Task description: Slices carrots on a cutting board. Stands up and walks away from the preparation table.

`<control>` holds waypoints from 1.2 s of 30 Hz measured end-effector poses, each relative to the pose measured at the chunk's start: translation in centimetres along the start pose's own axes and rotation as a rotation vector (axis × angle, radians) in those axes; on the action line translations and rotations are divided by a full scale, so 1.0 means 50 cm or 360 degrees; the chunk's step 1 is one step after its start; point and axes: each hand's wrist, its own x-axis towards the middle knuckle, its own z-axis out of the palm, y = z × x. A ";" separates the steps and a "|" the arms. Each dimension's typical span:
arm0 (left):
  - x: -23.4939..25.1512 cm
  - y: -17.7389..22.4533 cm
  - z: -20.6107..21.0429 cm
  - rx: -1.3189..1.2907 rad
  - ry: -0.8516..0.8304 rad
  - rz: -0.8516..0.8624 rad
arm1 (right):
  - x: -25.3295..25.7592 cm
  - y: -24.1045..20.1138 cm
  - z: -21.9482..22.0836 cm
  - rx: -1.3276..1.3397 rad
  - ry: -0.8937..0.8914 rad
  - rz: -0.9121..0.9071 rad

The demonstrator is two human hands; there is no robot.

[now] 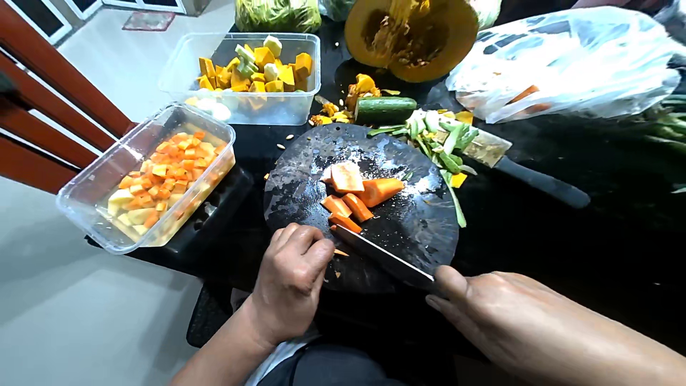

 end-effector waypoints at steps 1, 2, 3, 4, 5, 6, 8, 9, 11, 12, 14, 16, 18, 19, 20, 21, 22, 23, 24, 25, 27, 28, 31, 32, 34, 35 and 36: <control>0.011 0.007 0.012 -0.0025 -0.0015 0.0032 | -0.006 0.006 -0.002 -0.0017 0.0033 0.0022; 0.023 0.012 0.021 -0.0064 -0.0014 0.0056 | -0.012 0.011 -0.007 -0.0018 0.0063 0.0038; 0.036 0.015 0.025 -0.0095 0.0008 0.0073 | -0.017 0.017 -0.014 -0.0016 0.0089 0.0046; 0.050 0.014 0.023 -0.0081 0.0029 0.0088 | -0.022 0.023 -0.022 -0.0018 0.0111 0.0051; 0.065 0.009 0.016 -0.0018 0.0021 0.0106 | -0.028 0.029 -0.031 -0.0013 0.0118 0.0060; 0.081 0.000 0.006 0.0077 -0.0034 0.0126 | -0.033 0.035 -0.038 0.0000 0.0110 0.0069; 0.107 -0.018 -0.009 0.0225 -0.0245 0.0137 | -0.044 0.043 -0.050 0.0035 0.0053 0.0057; 0.115 -0.025 -0.013 0.0257 -0.0334 0.0131 | -0.048 0.043 -0.056 0.0065 -0.0001 0.0042; 0.123 -0.033 -0.017 0.0266 -0.0390 0.0134 | -0.050 0.040 -0.065 0.0129 -0.0123 -0.0008; 0.121 -0.035 -0.017 0.0249 -0.0388 0.0142 | -0.049 0.035 -0.065 0.0161 -0.0183 -0.0036; 0.114 -0.039 -0.019 0.0157 -0.0338 0.0142 | -0.044 0.027 -0.056 0.0167 -0.0231 -0.0109; 0.104 -0.044 -0.025 0.0040 -0.0265 0.0088 | -0.034 0.022 -0.037 0.0102 -0.0174 -0.0180; 0.093 -0.049 -0.037 -0.0058 -0.0128 0.0006 | -0.021 0.022 -0.018 0.0036 -0.0062 -0.0215; 0.086 -0.052 -0.044 -0.0085 -0.0056 -0.0023 | -0.014 0.025 -0.011 0.0010 -0.0004 -0.0213; 0.077 -0.054 -0.051 -0.0106 0.0007 -0.0037 | -0.007 0.028 -0.007 -0.0011 0.0048 -0.0190; 0.067 -0.054 -0.057 -0.0131 0.0057 -0.0040 | -0.002 0.033 -0.004 -0.0033 0.0098 -0.0156; 0.055 -0.054 -0.059 -0.0158 0.0091 -0.0030 | 0.003 0.038 -0.001 -0.0059 0.0143 -0.0115; 0.042 -0.053 -0.059 -0.0189 0.0110 -0.0011 | 0.007 0.043 0.000 -0.0078 0.0178 -0.0073; 0.029 -0.053 -0.056 -0.0227 0.0117 0.0019 | 0.011 0.047 0.001 -0.0073 0.0210 -0.0049; 0.017 -0.054 -0.051 -0.0263 0.0107 0.0059 | 0.013 0.050 0.001 -0.0042 0.0227 -0.0041; -0.002 -0.057 -0.045 -0.0300 0.0041 0.0139 | 0.016 0.047 0.000 0.0084 0.0232 -0.0071; -0.007 -0.059 -0.044 -0.0301 0.0005 0.0156 | 0.017 0.042 -0.001 0.0148 0.0218 -0.0092; -0.020 -0.059 -0.046 -0.0277 0.0003 0.0109 | 0.022 0.014 -0.002 0.0274 0.0151 -0.0124; -0.023 -0.059 -0.045 -0.0255 0.0022 0.0090 | 0.024 0.005 -0.001 0.0303 0.0128 -0.0134; -0.028 -0.058 -0.041 -0.0215 0.0059 0.0061 | 0.029 -0.007 0.004 0.0296 0.0104 -0.0161; -0.029 -0.058 -0.040 -0.0199 0.0070 0.0053 | 0.032 -0.011 0.006 0.0272 0.0109 -0.0170; -0.030 -0.057 -0.039 -0.0189 0.0078 0.0049 | 0.036 -0.014 0.007 0.0241 0.0110 -0.0176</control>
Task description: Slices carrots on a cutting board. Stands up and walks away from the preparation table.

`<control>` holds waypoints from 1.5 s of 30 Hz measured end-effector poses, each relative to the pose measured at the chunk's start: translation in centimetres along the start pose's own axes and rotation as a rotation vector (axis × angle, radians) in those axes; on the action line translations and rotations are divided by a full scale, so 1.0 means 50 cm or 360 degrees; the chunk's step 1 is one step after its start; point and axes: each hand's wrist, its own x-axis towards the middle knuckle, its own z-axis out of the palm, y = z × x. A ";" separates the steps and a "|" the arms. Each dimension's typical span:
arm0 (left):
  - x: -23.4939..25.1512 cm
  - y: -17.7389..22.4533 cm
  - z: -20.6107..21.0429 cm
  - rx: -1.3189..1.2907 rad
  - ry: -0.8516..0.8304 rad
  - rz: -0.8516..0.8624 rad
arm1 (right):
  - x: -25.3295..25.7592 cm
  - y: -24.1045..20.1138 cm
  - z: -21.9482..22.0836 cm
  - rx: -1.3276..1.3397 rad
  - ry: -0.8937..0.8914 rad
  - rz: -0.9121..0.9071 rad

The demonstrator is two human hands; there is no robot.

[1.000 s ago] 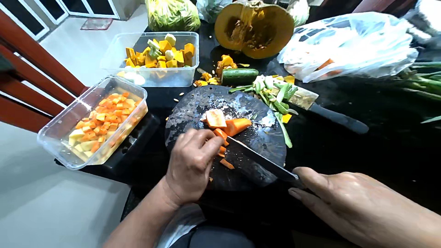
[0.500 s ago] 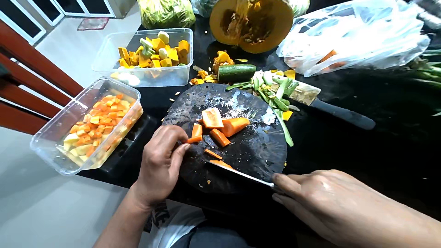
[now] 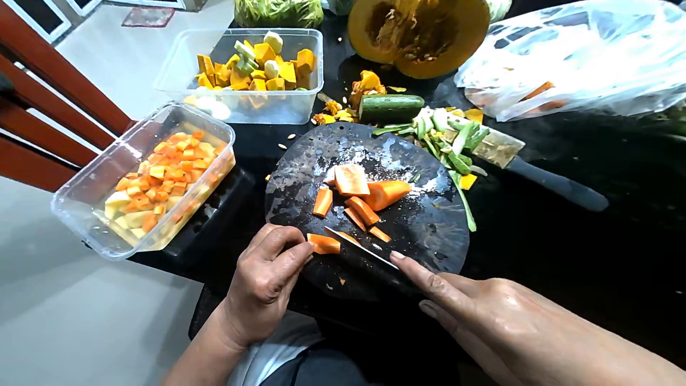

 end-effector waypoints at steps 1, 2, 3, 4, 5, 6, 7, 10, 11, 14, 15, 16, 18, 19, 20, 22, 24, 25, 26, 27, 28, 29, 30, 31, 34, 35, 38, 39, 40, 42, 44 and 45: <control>0.000 0.000 0.001 0.0005 0.0007 0.0000 | 0.004 -0.001 0.001 -0.0029 -0.0003 -0.0011; 0.001 0.001 0.001 0.0007 0.0008 0.0001 | 0.008 -0.001 0.001 -0.0055 -0.0003 -0.0027; 0.002 0.001 0.001 0.0006 0.0012 0.0002 | 0.012 0.001 0.002 -0.0078 -0.0002 -0.0039; 0.003 0.001 0.002 0.0002 0.0019 0.0005 | 0.016 0.002 0.002 -0.0096 -0.0004 -0.0052; 0.004 0.000 0.003 0.0001 0.0023 0.0009 | 0.020 0.004 0.002 -0.0112 -0.0009 -0.0063; 0.006 -0.001 0.003 0.0000 0.0023 0.0013 | 0.024 0.005 0.001 -0.0124 -0.0018 -0.0069; 0.006 -0.001 0.003 0.0000 0.0021 0.0015 | 0.028 0.006 0.000 -0.0132 -0.0029 -0.0074; 0.009 -0.003 0.002 0.0002 0.0015 0.0020 | 0.038 0.007 -0.005 -0.0139 -0.0054 -0.0096; 0.009 -0.003 0.002 0.0001 0.0015 0.0023 | 0.040 0.008 -0.005 -0.0140 -0.0061 -0.0103; 0.010 -0.003 0.003 0.0000 0.0020 0.0026 | 0.044 0.007 -0.005 -0.0158 -0.0081 -0.0118; 0.011 -0.003 0.003 0.0002 0.0021 0.0026 | 0.045 0.005 -0.005 -0.0171 -0.0090 -0.0116; 0.011 -0.002 0.003 0.0003 0.0016 0.0025 | 0.047 0.002 -0.005 -0.0182 -0.0103 -0.0116; 0.011 -0.001 0.003 0.0006 0.0013 0.0026 | 0.055 -0.001 -0.002 -0.0202 -0.0138 -0.0136; 0.011 -0.001 0.003 0.0006 0.0010 0.0027 | 0.060 -0.001 0.003 -0.0204 -0.0140 -0.0157; 0.011 0.000 0.003 0.0008 0.0006 0.0034 | 0.068 0.000 0.010 -0.0209 -0.0128 -0.0179; 0.012 -0.001 0.002 0.0032 -0.0008 0.0051 | 0.082 0.001 0.019 -0.0194 -0.0110 -0.0206; 0.012 -0.002 0.001 0.0040 -0.0018 0.0053 | 0.086 0.005 0.021 -0.0112 -0.0109 -0.0200; 0.012 -0.001 0.000 0.0044 -0.0023 0.0052 | 0.083 0.010 0.022 -0.0056 -0.0099 -0.0190; 0.012 -0.001 -0.001 0.0048 -0.0026 0.0053 | 0.078 0.015 0.022 -0.0006 -0.0087 -0.0177; 0.012 -0.002 -0.001 0.0053 -0.0028 0.0056 | 0.072 0.020 0.020 0.0035 -0.0078 -0.0162; 0.012 -0.002 -0.001 0.0050 -0.0029 0.0056 | 0.066 0.024 0.018 0.0045 -0.0069 -0.0149; 0.012 -0.001 -0.001 0.0045 -0.0033 0.0055 | 0.059 0.025 0.016 0.0037 -0.0058 -0.0140; 0.013 0.000 0.000 0.0041 -0.0036 0.0052 | 0.054 0.025 0.013 0.0023 -0.0050 -0.0141; 0.013 0.000 0.000 0.0035 -0.0036 0.0050 | 0.050 0.024 0.010 0.0000 -0.0048 -0.0151; 0.014 0.000 0.000 0.0040 -0.0032 0.0054 | 0.047 0.020 -0.001 -0.0016 -0.0078 -0.0194; 0.015 0.000 0.000 0.0041 -0.0033 0.0054 | 0.048 0.018 -0.005 -0.0012 -0.0102 -0.0202; 0.015 -0.001 0.000 0.0032 -0.0029 0.0051 | 0.052 0.013 -0.006 -0.0048 -0.0145 -0.0192; 0.015 -0.001 0.001 0.0033 -0.0024 0.0049 | 0.053 0.010 -0.007 -0.0069 -0.0155 -0.0180; 0.014 -0.001 0.001 0.0032 -0.0013 0.0047 | 0.054 0.004 -0.008 -0.0101 -0.0168 -0.0163; 0.013 0.000 0.002 0.0032 -0.0005 0.0046 | 0.057 -0.013 -0.012 -0.0200 -0.0222 -0.0118; 0.012 0.000 0.003 0.0037 0.0000 0.0044 | 0.061 -0.022 -0.011 -0.0279 -0.0243 -0.0104; 0.012 0.000 0.004 0.0034 0.0007 0.0042 | 0.066 -0.022 -0.006 -0.0282 -0.0230 -0.0115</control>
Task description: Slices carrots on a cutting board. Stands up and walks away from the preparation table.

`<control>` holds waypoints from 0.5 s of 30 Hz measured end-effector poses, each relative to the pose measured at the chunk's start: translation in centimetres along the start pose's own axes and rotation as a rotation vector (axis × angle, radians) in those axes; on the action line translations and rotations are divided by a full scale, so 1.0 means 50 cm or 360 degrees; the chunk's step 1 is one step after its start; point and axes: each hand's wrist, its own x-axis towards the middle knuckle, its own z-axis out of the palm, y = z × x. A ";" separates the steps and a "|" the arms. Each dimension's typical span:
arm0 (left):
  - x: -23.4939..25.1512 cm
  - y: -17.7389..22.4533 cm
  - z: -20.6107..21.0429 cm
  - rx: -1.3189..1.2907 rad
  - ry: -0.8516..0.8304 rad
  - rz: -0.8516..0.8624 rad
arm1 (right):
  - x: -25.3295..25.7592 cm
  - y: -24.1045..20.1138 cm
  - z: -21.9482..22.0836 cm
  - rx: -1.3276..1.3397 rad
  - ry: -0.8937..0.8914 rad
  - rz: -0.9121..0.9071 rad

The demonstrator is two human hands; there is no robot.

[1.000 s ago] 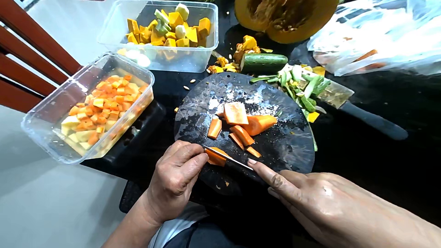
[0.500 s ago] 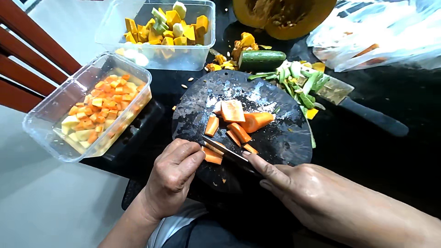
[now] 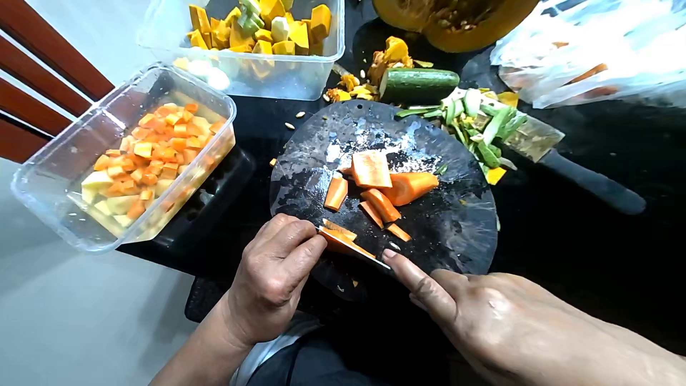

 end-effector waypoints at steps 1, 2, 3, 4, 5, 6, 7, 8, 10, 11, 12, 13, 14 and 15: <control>-0.001 0.001 0.000 -0.0001 0.0000 0.0000 | 0.006 0.002 0.008 0.0019 0.0033 -0.0021; -0.001 0.001 0.000 0.0007 -0.0006 0.0010 | 0.014 0.006 0.018 0.0034 0.0067 -0.0044; 0.001 0.001 -0.001 0.0022 -0.0013 0.0026 | 0.023 0.009 0.024 0.0054 0.0093 -0.0066; 0.003 0.000 -0.001 0.0035 -0.0017 0.0040 | 0.032 0.011 0.026 0.0064 0.0106 -0.0076; 0.003 0.000 -0.001 0.0039 -0.0015 0.0045 | 0.038 0.012 0.027 0.0087 0.0111 -0.0083; 0.003 0.000 -0.001 0.0041 -0.0012 0.0047 | 0.041 0.014 0.029 0.0133 0.0118 -0.0091; 0.004 -0.001 -0.002 0.0046 -0.0017 0.0050 | 0.040 0.020 0.030 0.0212 0.0116 -0.0094; 0.004 -0.002 -0.003 0.0044 -0.0021 0.0051 | 0.035 0.027 0.029 0.0327 0.0105 -0.0087; 0.005 -0.002 -0.003 0.0028 -0.0026 0.0051 | 0.016 0.040 0.025 0.0527 0.0047 -0.0033; 0.006 -0.002 -0.003 0.0019 -0.0027 0.0052 | 0.005 0.044 0.023 0.0578 0.0030 -0.0006; 0.006 -0.003 -0.004 0.0016 -0.0030 0.0054 | -0.005 0.047 0.024 0.0584 0.0050 0.0011; 0.008 -0.004 -0.005 0.0016 -0.0036 0.0060 | -0.014 0.048 0.027 0.0550 0.0087 0.0025; 0.009 -0.004 -0.006 0.0017 -0.0044 0.0067 | -0.019 0.048 0.028 0.0499 0.0122 0.0029; 0.011 -0.005 -0.008 0.0021 -0.0058 0.0072 | -0.023 0.047 0.030 0.0454 0.0161 0.0017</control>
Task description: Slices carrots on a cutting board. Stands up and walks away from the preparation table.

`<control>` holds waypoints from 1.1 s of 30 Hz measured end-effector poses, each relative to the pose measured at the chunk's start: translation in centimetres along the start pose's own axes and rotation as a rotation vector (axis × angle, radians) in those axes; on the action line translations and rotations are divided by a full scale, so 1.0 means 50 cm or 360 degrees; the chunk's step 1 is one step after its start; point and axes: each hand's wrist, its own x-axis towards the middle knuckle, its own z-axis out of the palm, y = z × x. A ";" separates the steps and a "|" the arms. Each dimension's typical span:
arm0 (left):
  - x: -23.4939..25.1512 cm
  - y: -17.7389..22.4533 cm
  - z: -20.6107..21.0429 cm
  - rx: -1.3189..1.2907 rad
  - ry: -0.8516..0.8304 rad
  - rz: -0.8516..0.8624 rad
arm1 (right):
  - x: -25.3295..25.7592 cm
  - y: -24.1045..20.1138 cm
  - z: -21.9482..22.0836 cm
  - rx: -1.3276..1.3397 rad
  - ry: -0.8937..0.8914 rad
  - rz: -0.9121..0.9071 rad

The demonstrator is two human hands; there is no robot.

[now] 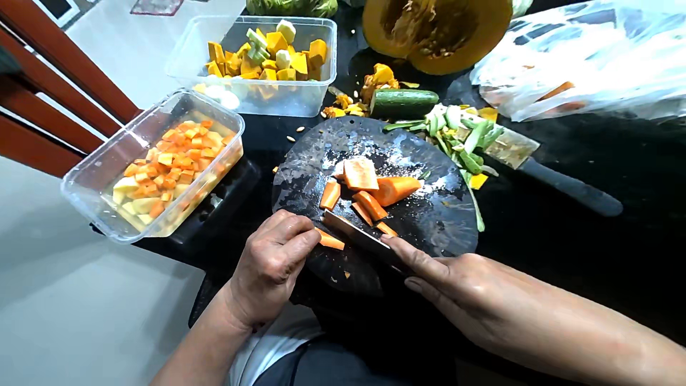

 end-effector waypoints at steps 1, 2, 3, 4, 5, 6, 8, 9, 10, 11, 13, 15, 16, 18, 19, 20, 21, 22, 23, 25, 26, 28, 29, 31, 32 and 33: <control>0.001 0.000 -0.001 0.0008 -0.0010 0.0001 | -0.002 -0.002 0.000 -0.0034 0.0023 -0.0025; 0.003 -0.001 -0.002 0.0018 -0.0016 -0.0002 | -0.002 -0.006 -0.003 -0.0071 0.0034 -0.0054; 0.003 -0.001 -0.002 0.0033 -0.0024 -0.0006 | -0.001 -0.011 -0.005 -0.0099 0.0037 -0.0074; 0.004 -0.001 -0.003 0.0045 -0.0029 -0.0009 | 0.000 -0.015 -0.008 -0.0115 0.0034 -0.0087; 0.003 -0.001 -0.003 0.0051 -0.0033 -0.0010 | 0.001 -0.018 -0.009 -0.0121 0.0031 -0.0093; 0.003 -0.002 -0.003 0.0051 -0.0039 -0.0010 | 0.003 -0.019 -0.010 -0.0121 0.0026 -0.0097; 0.003 -0.002 -0.004 0.0040 -0.0042 -0.0013 | 0.006 -0.018 -0.009 -0.0129 0.0006 -0.0095; 0.003 -0.002 -0.003 0.0033 -0.0040 -0.0011 | 0.007 -0.017 -0.008 -0.0135 -0.0010 -0.0095; 0.002 -0.002 -0.003 0.0027 -0.0037 -0.0010 | 0.009 -0.017 -0.009 -0.0141 -0.0032 -0.0099; 0.001 -0.003 -0.002 0.0017 -0.0033 -0.0011 | 0.012 -0.017 -0.009 -0.0153 -0.0051 -0.0106; 0.000 -0.003 0.000 -0.0016 -0.0024 -0.0014 | 0.019 -0.021 -0.009 -0.0199 -0.0072 -0.0123; -0.002 -0.003 0.002 -0.0028 -0.0008 -0.0017 | 0.030 -0.029 -0.004 -0.0282 -0.0089 -0.0111; -0.002 -0.002 0.002 -0.0020 -0.0008 -0.0012 | 0.037 -0.032 0.004 -0.0300 -0.0075 -0.0102; 0.000 -0.004 0.002 0.0003 -0.0011 0.0011 | 0.050 -0.030 0.014 -0.0273 -0.0036 -0.0099; 0.001 -0.004 0.003 0.0008 -0.0008 0.0017 | 0.054 -0.026 0.014 -0.0221 -0.0038 -0.0101; 0.001 -0.004 0.002 0.0010 -0.0013 0.0018 | 0.055 -0.021 0.013 -0.0135 -0.0050 -0.0097; 0.002 -0.005 0.000 0.0014 -0.0023 0.0019 | 0.053 -0.014 0.010 -0.0023 -0.0077 -0.0076; 0.002 -0.005 -0.002 0.0017 -0.0032 0.0017 | 0.047 -0.008 0.003 0.0104 -0.0125 -0.0029; 0.002 -0.005 -0.002 0.0019 -0.0039 0.0016 | 0.037 -0.002 -0.003 0.0208 -0.0160 0.0020; 0.002 -0.006 -0.001 0.0028 -0.0035 0.0020 | 0.016 0.006 -0.006 0.0213 -0.0112 0.0055; 0.001 -0.006 0.000 0.0030 -0.0024 0.0025 | 0.007 0.007 -0.005 0.0151 -0.0069 0.0049; 0.001 -0.005 0.000 0.0047 -0.0009 0.0033 | -0.002 0.004 -0.003 0.0056 -0.0005 0.0011; 0.001 -0.005 -0.001 0.0059 -0.0009 0.0035 | -0.004 -0.001 -0.004 0.0027 0.0006 -0.0014; 0.002 -0.003 -0.002 0.0094 -0.0027 0.0037 | -0.004 -0.011 -0.007 -0.0029 0.0015 -0.0063; 0.002 -0.002 -0.003 0.0112 -0.0036 0.0039 | -0.003 -0.014 -0.009 -0.0051 0.0015 -0.0077; 0.003 -0.002 -0.004 0.0130 -0.0040 0.0046 | -0.002 -0.015 -0.011 -0.0066 0.0011 -0.0084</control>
